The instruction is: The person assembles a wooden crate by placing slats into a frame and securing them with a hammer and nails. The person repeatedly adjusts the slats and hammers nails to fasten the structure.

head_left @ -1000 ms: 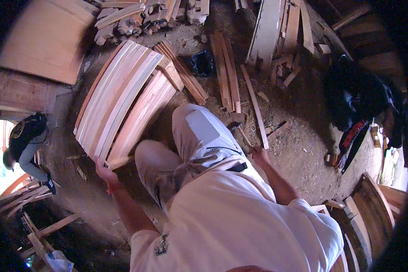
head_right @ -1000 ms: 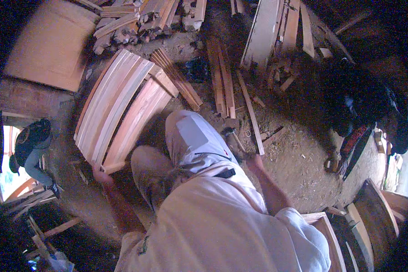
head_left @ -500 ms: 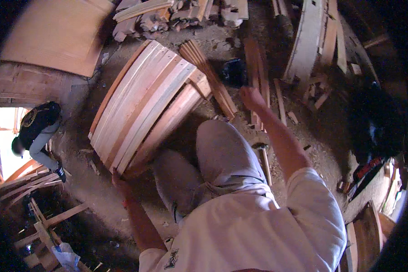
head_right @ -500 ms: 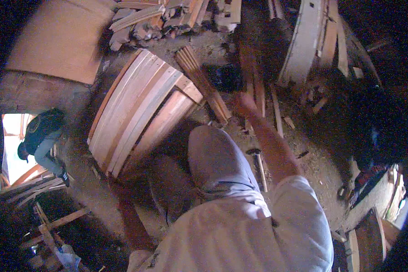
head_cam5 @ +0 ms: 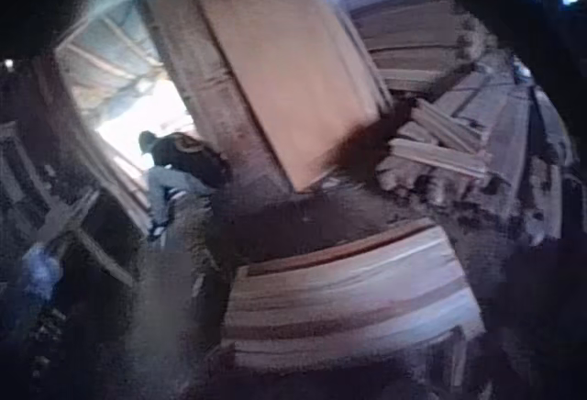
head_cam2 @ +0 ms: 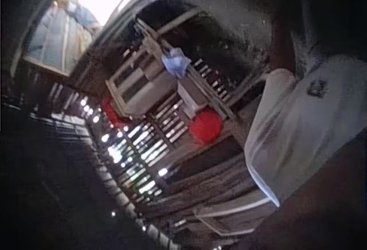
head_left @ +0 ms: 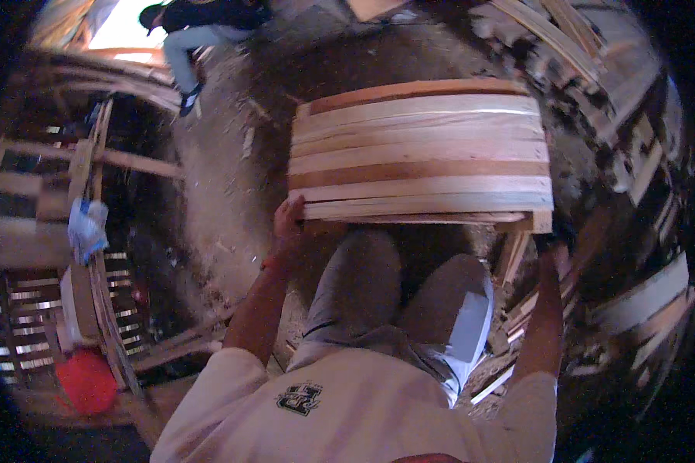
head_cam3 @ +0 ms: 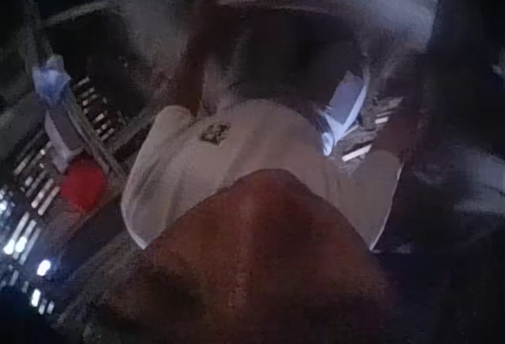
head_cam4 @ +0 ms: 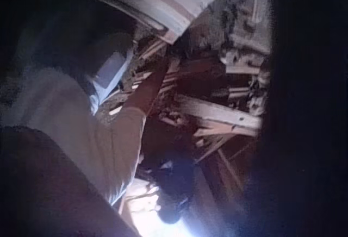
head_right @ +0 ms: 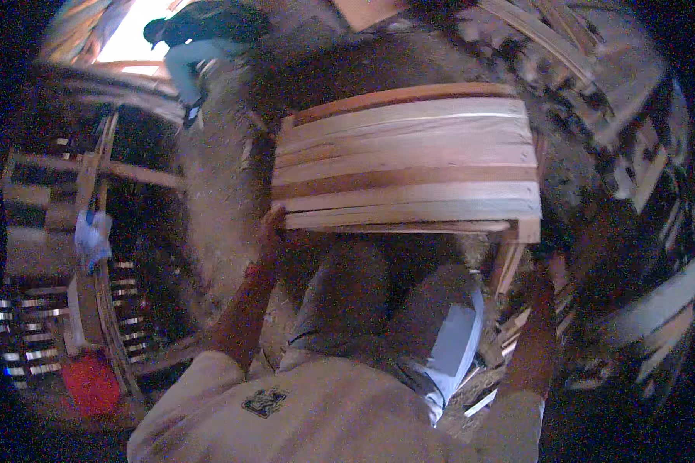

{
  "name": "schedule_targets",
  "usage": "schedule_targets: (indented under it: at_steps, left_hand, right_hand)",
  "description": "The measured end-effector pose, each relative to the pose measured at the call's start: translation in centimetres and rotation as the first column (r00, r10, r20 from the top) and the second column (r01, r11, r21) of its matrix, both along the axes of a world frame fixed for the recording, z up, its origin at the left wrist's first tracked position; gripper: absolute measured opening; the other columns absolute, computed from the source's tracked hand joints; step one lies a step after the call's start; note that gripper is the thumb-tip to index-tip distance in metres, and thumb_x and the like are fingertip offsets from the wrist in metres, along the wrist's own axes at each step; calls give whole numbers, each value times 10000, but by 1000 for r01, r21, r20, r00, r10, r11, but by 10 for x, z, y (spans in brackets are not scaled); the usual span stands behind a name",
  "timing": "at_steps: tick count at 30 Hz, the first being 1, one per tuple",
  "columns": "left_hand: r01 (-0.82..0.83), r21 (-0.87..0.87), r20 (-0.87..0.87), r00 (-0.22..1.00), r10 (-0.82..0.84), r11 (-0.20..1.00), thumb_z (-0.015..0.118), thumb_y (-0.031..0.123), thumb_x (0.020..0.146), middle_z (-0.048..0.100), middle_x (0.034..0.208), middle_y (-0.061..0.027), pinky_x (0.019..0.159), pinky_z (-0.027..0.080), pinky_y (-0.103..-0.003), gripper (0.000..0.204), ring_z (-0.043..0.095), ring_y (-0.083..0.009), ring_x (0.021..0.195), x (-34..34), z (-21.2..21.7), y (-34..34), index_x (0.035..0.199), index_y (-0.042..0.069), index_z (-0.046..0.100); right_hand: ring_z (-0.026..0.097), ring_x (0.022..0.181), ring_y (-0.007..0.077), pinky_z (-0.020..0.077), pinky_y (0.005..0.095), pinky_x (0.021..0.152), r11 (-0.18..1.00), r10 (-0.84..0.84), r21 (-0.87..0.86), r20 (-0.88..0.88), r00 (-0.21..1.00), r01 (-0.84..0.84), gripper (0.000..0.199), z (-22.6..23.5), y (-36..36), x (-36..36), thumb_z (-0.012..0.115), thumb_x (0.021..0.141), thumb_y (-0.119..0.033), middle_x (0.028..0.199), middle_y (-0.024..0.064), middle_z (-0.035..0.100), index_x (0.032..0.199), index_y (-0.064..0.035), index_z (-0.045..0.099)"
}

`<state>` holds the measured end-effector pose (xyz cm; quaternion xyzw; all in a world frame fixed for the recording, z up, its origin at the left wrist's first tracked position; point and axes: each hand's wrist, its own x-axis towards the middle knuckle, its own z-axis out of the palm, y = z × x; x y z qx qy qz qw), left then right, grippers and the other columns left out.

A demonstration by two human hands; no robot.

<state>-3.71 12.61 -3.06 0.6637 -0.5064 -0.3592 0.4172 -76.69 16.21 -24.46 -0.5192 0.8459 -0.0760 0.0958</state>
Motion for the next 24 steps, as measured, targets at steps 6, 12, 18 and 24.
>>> schedule_targets:
  at_steps: [6, 12, 18, 24]
  left_hand:
    - [-132, 86, -521, 839, 158, 987, 696, 301, 984, 702, 990, -23, 801, 526, -298, 316, 642, -109, 885, -24, 10, 4, 1112, 12, 695]
    - [-100, -12, -600, 797, 73, 995, 698, 306, 983, 700, 965, -2, 782, 511, -280, 284, 621, -87, 856, -35, 4, -8, 1050, 30, 705]
    - [-90, -32, -549, 834, 58, 995, 678, 309, 992, 728, 1006, -42, 801, 539, -304, 305, 649, -112, 899, -53, 11, -26, 1062, 15, 711]
    - [-136, 19, -594, 795, 121, 990, 622, 321, 1019, 727, 1049, -69, 853, 566, -342, 336, 678, -162, 952, -35, -20, -8, 1123, 9, 691]
  right_hand:
    - [708, 931, 419, 576, 531, 804, 987, -133, -87, 16, 991, 134, 329, 4, -20, -9, 590, 938, -304, 1064, 187, 740, 1190, -123, 700]
    - [701, 865, 431, 582, 516, 766, 979, -42, -202, -98, 994, 21, 266, -2, -12, -43, 576, 952, -240, 973, 235, 724, 1098, -67, 716]
    - [679, 1021, 426, 553, 487, 891, 864, -94, -500, -260, 961, -51, 252, 40, 9, -44, 547, 986, -126, 1181, 258, 692, 1142, -24, 716]
    - [656, 1036, 356, 523, 450, 879, 886, -57, -424, 303, 951, 188, 282, 172, 53, 136, 522, 1025, -133, 1161, 193, 701, 1208, -8, 696]
